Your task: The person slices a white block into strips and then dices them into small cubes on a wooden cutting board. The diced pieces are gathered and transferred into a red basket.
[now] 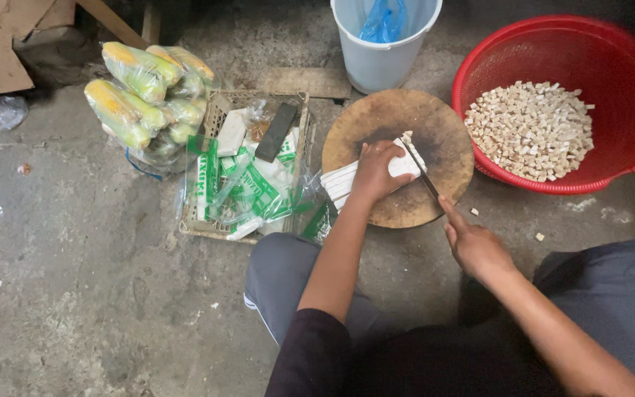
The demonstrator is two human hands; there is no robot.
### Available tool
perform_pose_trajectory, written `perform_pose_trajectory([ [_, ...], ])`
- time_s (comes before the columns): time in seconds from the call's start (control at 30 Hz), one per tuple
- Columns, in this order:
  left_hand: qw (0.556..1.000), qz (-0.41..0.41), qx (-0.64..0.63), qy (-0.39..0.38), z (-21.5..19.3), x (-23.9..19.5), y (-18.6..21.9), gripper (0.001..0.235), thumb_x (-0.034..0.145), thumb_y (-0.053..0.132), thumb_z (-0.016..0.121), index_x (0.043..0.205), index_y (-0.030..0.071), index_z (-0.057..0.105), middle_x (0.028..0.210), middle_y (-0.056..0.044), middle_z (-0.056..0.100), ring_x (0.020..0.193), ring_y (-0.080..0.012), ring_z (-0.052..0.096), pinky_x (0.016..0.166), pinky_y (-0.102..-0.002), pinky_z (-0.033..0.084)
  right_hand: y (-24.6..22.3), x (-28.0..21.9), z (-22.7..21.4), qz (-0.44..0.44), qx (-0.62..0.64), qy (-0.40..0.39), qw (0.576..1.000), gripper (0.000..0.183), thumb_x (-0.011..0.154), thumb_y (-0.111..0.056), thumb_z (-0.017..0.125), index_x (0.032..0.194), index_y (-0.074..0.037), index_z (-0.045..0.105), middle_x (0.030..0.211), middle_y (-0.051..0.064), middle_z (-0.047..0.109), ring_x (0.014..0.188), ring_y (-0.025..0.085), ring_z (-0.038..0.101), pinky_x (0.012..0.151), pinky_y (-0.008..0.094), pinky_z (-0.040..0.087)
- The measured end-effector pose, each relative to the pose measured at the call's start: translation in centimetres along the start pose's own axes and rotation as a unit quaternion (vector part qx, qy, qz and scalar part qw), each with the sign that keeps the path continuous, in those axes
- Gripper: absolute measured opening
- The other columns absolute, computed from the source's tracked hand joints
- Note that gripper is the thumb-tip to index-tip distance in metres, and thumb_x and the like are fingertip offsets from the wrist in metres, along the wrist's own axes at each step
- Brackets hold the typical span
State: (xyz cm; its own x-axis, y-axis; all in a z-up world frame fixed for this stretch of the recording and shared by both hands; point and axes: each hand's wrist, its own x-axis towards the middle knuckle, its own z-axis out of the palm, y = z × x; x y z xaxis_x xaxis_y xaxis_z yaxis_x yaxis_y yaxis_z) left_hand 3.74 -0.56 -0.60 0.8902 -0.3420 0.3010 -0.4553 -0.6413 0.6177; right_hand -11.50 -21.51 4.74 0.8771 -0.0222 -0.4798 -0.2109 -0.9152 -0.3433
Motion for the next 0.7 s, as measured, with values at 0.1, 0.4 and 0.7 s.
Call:
perform_pose_trajectory([
  [0.1,0.998,-0.034,-0.055,-0.028,-0.2,-0.1,0.1,0.051,0.066,0.033,0.092,0.109,0.015,0.07,0.132,-0.008,0.063,0.128,-0.0312,0.057,0.107,-0.041,0.047,1.3,-3.6,-0.6,0.039,-0.027,-0.049,0.998,0.066,0.105,-0.044,0.039,0.164,-0.048,0.01,0.109,0.029,0.072,0.101,0.047,0.07,0.093,0.055,0.054],
  [0.4,0.995,-0.038,-0.029,-0.084,-0.9,0.2,0.1,0.055,0.064,0.032,0.093,0.111,0.015,0.07,0.133,-0.011,0.057,0.126,-0.0325,0.056,0.104,-0.04,0.047,3.0,-6.9,-0.2,0.04,-0.025,-0.048,0.998,0.066,0.103,-0.045,0.036,0.163,-0.049,0.008,0.108,0.028,0.071,0.099,0.048,0.071,0.092,0.057,0.054],
  [0.7,0.997,-0.029,-0.069,-0.031,0.3,0.0,-0.9,0.058,0.062,0.026,0.093,0.112,0.015,0.066,0.134,-0.011,0.058,0.126,-0.0337,0.056,0.105,-0.04,0.047,0.2,-0.4,-1.4,0.02,-0.004,0.031,0.999,0.057,0.105,-0.047,0.038,0.16,-0.049,0.023,0.114,0.027,0.069,0.104,0.048,0.068,0.092,0.056,0.054],
])
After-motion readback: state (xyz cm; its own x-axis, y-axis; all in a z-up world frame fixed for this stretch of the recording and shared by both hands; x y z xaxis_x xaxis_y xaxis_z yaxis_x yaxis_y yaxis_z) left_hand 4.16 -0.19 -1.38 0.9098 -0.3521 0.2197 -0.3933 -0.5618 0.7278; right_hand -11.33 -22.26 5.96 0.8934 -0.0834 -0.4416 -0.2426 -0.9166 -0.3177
